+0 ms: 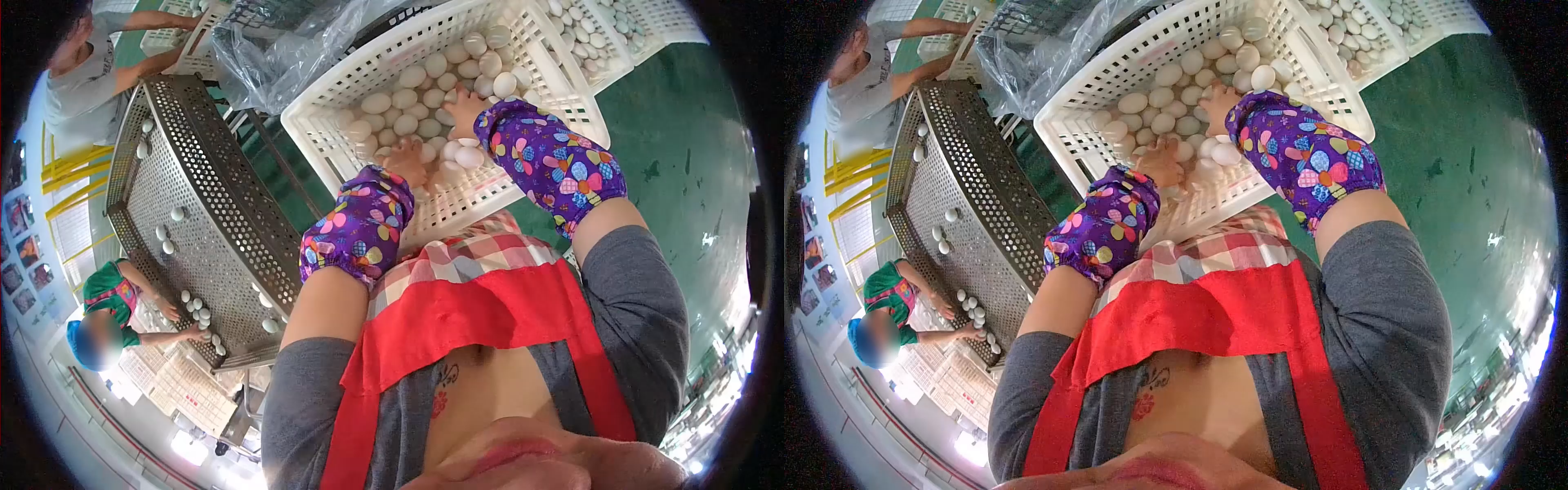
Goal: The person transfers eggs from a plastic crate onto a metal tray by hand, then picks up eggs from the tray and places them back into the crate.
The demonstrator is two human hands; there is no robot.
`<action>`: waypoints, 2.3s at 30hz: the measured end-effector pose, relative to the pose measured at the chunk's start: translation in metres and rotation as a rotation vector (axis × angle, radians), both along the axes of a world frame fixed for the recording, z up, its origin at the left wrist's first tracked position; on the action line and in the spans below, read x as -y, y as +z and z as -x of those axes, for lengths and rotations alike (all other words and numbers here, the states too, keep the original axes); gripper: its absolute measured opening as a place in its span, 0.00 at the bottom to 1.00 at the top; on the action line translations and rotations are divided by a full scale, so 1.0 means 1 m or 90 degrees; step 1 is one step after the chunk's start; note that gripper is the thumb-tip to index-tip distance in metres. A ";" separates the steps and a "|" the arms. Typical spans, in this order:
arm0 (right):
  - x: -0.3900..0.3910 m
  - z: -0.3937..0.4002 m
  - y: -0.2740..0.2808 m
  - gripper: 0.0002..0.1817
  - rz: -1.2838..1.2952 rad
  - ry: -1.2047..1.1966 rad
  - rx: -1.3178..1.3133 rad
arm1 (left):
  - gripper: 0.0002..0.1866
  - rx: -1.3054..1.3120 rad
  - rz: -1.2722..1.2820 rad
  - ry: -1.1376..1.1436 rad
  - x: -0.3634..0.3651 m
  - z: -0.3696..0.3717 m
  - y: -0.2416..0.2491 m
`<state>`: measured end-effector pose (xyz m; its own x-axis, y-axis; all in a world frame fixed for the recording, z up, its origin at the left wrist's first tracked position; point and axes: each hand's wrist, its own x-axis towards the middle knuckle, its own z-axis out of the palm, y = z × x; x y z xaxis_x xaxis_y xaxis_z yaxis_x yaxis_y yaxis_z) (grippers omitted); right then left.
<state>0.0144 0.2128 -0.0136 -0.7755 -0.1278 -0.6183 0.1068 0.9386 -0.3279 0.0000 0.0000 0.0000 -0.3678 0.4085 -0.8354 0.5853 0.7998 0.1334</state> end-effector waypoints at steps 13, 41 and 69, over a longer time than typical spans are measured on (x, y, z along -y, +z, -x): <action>-0.078 0.000 0.019 0.31 0.157 0.199 0.030 | 0.44 0.037 -0.161 0.026 -0.084 -0.002 0.029; -0.091 -0.009 0.009 0.20 0.320 -0.008 0.316 | 0.26 0.036 -0.262 0.053 -0.110 -0.037 -0.008; -0.050 0.063 0.181 0.26 0.858 -0.414 -0.025 | 0.17 0.234 -0.924 0.714 0.106 0.024 0.216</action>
<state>-0.0486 0.2624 0.1674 -0.9320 -0.2056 -0.2986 0.3473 -0.2699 -0.8981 -0.0242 -0.1065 0.2162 -0.8394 0.5080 -0.1931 -0.2777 -0.0955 0.9559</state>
